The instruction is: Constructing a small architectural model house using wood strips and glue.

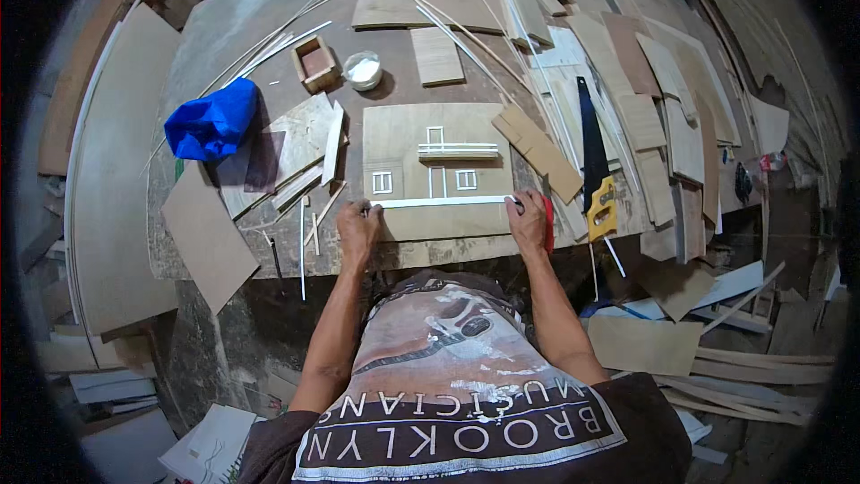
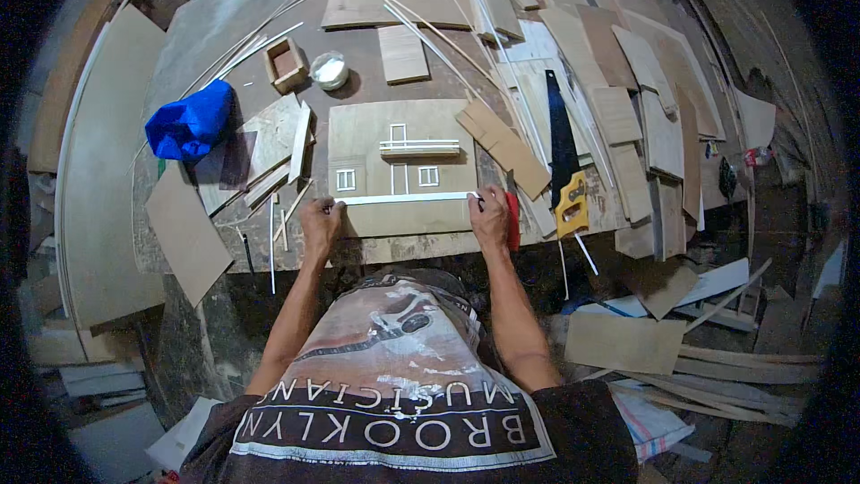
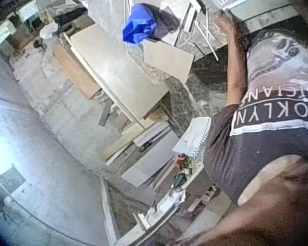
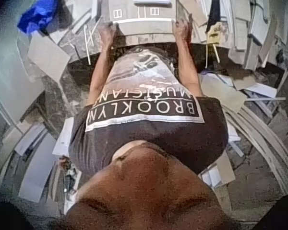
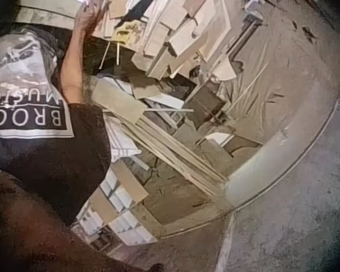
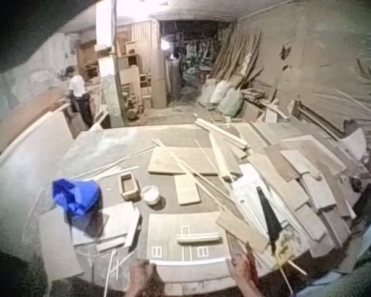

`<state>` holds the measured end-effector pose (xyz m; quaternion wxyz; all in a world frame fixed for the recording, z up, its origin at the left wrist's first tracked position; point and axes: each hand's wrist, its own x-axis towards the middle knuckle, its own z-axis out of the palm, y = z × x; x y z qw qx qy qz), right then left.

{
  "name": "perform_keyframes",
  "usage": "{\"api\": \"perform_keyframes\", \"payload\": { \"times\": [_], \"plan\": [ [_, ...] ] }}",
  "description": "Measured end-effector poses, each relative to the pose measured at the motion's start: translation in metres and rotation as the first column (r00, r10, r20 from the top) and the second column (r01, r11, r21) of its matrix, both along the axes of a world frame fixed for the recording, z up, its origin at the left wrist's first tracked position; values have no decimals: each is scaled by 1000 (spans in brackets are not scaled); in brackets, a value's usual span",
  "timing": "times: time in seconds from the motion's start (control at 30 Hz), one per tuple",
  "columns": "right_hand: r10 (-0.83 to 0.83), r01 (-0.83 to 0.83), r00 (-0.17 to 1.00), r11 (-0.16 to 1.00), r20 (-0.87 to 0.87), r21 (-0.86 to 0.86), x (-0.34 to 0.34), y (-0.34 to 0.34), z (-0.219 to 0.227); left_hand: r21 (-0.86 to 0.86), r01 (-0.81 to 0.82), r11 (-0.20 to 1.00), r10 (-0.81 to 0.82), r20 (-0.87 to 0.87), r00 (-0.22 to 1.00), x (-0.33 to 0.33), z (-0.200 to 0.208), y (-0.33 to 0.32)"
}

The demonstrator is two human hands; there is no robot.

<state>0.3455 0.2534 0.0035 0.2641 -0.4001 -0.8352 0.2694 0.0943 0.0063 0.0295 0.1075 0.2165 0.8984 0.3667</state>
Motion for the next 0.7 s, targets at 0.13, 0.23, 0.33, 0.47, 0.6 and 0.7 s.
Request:
{"api": "perform_keyframes", "payload": {
  "times": [0.13,0.23,0.33,0.47,0.6,0.7],
  "plan": [
    [-38,40,994,999,98,-23,-5,-2,2,7,-63,998,64,-25,998,4,-7,3],
    [-29,20,990,998,138,67,-12,-8,17,-76,-15,997,0,-192,981,13,5,10],
    [33,-43,977,998,212,44,-22,-11,28,-153,162,975,-203,-311,929,19,-30,-3],
    [111,-120,978,992,174,41,-14,-5,21,-70,-30,997,6,-325,946,41,-9,1],
    [154,-159,978,987,138,26,-9,1,5,90,-113,990,126,-166,978,46,-20,1],
    [149,-144,987,986,63,-89,-9,0,5,162,-203,966,215,-62,975,44,-22,3]
  ]
}}
